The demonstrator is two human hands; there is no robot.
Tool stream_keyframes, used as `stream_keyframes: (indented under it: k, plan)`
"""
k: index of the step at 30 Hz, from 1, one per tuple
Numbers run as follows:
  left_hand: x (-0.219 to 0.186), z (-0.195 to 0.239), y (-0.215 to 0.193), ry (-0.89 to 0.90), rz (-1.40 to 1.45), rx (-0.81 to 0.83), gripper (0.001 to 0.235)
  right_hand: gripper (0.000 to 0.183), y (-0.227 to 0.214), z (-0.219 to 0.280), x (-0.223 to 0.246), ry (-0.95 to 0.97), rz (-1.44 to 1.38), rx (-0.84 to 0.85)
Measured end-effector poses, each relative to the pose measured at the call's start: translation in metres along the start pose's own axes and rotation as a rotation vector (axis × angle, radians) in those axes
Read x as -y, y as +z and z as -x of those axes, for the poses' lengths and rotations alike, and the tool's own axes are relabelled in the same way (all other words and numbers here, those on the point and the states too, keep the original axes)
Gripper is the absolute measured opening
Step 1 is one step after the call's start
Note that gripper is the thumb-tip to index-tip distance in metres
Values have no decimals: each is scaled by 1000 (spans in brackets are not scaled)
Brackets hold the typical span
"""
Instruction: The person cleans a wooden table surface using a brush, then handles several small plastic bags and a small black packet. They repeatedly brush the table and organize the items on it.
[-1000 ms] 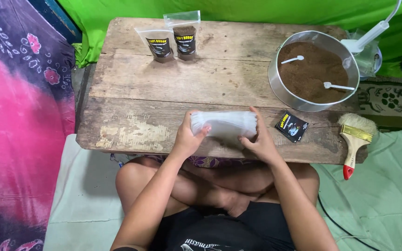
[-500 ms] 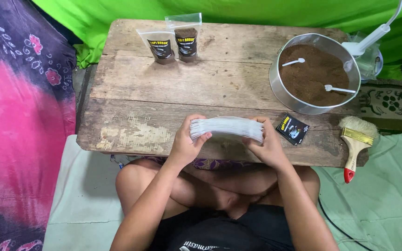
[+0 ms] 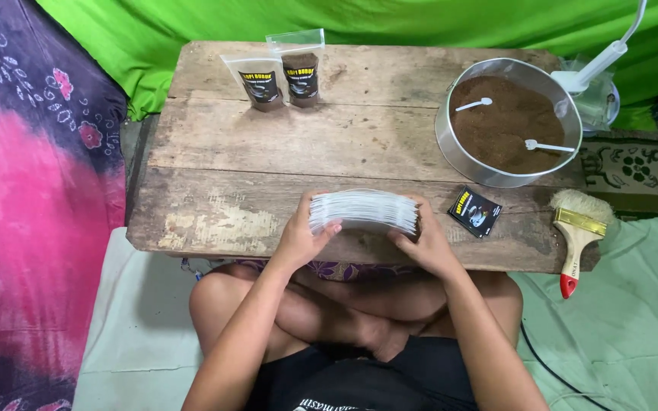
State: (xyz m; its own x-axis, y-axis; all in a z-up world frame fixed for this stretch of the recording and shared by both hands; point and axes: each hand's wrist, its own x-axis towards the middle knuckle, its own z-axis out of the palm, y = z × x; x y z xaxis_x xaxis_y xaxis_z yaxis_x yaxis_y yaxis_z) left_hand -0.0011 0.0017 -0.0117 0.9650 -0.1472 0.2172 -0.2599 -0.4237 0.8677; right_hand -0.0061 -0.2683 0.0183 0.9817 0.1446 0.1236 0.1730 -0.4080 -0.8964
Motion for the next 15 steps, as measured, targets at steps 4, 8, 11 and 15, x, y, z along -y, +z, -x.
stream_keyframes:
  k: [4, 8, 11, 15]
  plan:
    - [-17, -1, -8, 9, 118, 44, 88, 89, 4, 3, 10, 13, -71, -9]
    - [-12, -1, -9, 15, 211, 48, 96, 101, 11, 3, 1, 48, -163, -47]
    - [-11, 3, 2, 21, 239, 49, 102, 90, 28, 3, -15, 9, -213, -109]
    - [-8, -1, 6, 16, 284, -14, 89, 101, 27, 4, -13, -33, -221, -130]
